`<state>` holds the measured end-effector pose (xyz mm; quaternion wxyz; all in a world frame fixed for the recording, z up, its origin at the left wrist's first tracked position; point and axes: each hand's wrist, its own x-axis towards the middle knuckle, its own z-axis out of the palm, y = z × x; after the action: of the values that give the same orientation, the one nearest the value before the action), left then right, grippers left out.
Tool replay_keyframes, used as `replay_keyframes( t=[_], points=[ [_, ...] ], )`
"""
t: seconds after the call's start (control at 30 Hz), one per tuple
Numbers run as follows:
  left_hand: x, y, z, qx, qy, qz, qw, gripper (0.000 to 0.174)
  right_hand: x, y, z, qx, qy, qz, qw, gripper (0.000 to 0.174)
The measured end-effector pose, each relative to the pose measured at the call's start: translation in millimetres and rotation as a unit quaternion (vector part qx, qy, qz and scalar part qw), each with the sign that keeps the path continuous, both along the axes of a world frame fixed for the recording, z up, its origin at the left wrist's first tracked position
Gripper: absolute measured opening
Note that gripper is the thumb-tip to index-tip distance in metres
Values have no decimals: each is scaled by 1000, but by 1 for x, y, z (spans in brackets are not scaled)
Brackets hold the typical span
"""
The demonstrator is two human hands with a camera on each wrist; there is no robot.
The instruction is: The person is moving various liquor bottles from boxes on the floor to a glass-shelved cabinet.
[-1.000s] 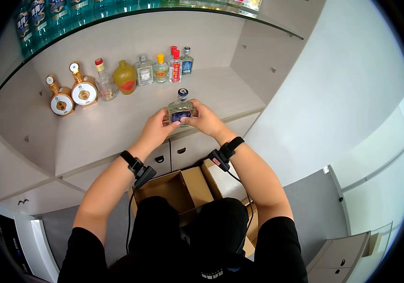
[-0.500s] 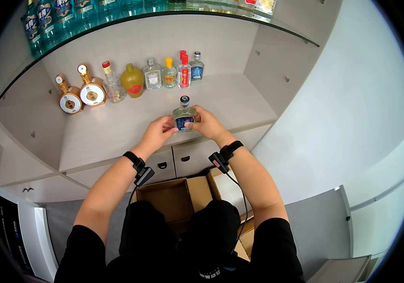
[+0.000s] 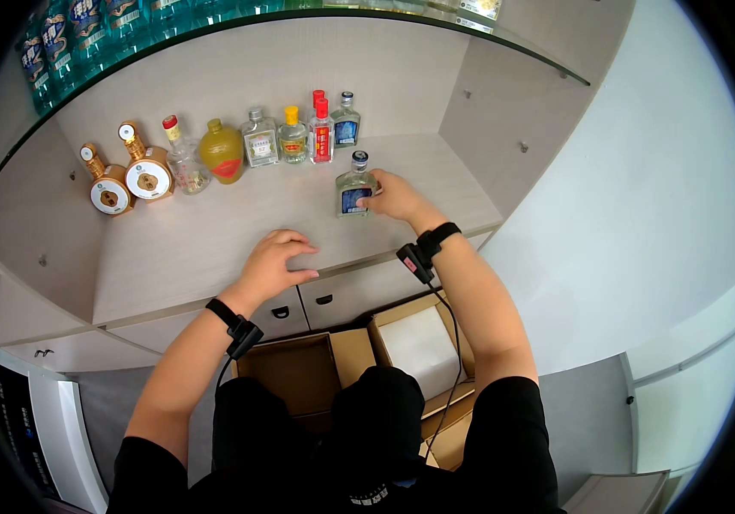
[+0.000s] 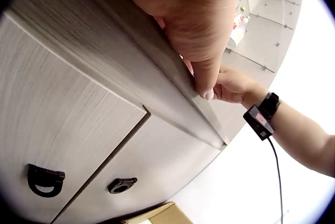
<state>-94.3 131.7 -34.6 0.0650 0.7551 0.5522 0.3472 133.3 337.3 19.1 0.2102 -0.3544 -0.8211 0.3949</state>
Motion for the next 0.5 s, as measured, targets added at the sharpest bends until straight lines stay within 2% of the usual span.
replay_keyframes(
  t=[0.07, 0.2, 0.3, 0.43, 0.5],
  points=[
    [0, 0, -1, -2, 1, 1, 1000, 37, -2, 14, 5, -22, -52, -31, 998, 49],
    [0, 0, 2, -14, 1, 10, 1000, 36, -9, 43, 8, -15, -39, -46, 998, 47],
    [-1, -2, 0, -13, -2, 16, 1000, 35, -19, 66, 13, -30, -76, -35, 996, 56],
    [-1, -2, 2, -5, -14, 0, 1000, 34, -32, 93, 16, -37, -82, -51, 995, 49],
    [0, -3, 1, -3, -15, -1, 1000, 33, -40, 107, 15, 14, -113, -56, 992, 38]
  ],
)
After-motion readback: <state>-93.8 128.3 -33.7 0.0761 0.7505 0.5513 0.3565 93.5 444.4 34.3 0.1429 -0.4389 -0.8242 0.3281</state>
